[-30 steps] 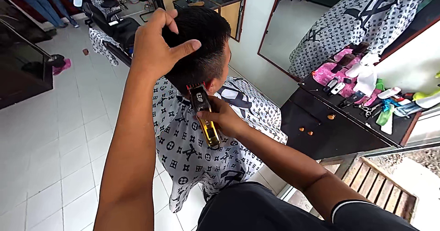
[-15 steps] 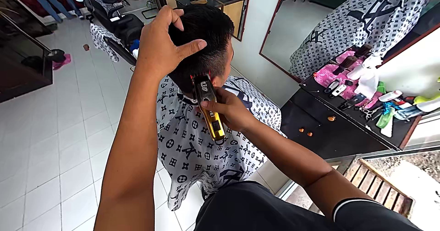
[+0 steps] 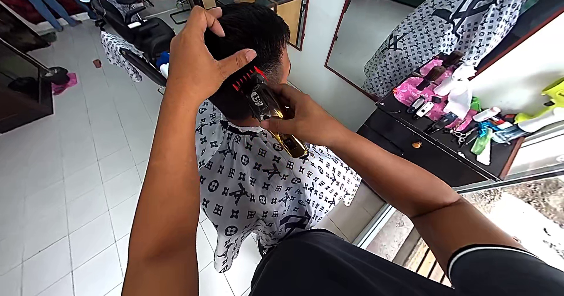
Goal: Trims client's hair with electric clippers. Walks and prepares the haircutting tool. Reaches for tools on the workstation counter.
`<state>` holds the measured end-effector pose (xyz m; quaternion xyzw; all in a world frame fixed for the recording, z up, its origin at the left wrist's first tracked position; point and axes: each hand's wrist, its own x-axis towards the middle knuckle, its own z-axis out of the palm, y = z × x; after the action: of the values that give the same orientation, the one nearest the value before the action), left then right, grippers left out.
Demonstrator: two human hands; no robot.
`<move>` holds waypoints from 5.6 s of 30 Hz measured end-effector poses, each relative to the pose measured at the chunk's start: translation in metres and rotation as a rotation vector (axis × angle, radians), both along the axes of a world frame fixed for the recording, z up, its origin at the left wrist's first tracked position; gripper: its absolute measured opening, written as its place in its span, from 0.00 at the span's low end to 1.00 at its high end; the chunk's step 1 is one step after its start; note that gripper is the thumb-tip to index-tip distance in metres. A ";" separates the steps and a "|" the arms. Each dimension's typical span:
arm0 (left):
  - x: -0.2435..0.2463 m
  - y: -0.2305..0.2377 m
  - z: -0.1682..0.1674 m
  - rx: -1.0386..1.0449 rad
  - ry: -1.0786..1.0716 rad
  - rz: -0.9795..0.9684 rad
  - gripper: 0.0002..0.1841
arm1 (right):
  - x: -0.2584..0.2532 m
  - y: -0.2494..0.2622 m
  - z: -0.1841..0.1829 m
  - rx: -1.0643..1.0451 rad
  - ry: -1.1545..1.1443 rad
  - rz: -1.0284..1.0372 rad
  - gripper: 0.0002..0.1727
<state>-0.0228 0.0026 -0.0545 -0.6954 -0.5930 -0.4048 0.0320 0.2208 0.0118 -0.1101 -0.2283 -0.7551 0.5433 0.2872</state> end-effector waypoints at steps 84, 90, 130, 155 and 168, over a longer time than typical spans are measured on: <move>-0.063 0.038 -0.009 0.106 0.118 -0.517 0.48 | -0.073 -0.066 -0.047 -0.202 0.205 -0.371 0.32; -0.063 0.036 -0.009 0.124 0.105 -0.520 0.47 | -0.081 -0.070 -0.026 -0.197 0.201 -0.395 0.31; -0.050 0.028 -0.005 0.082 0.047 -0.456 0.48 | -0.039 -0.051 -0.003 -0.081 0.085 -0.281 0.29; -0.045 0.024 -0.007 0.083 0.017 -0.429 0.48 | -0.028 -0.052 0.003 -0.141 -0.015 -0.318 0.28; -0.049 0.026 -0.004 0.045 0.063 -0.473 0.47 | -0.044 -0.063 0.011 -0.051 -0.049 -0.369 0.29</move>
<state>-0.0721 0.0282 -0.0586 -0.8264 -0.4029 -0.3923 -0.0297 0.1769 -0.0509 -0.0994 -0.3832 -0.6932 0.4948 0.3575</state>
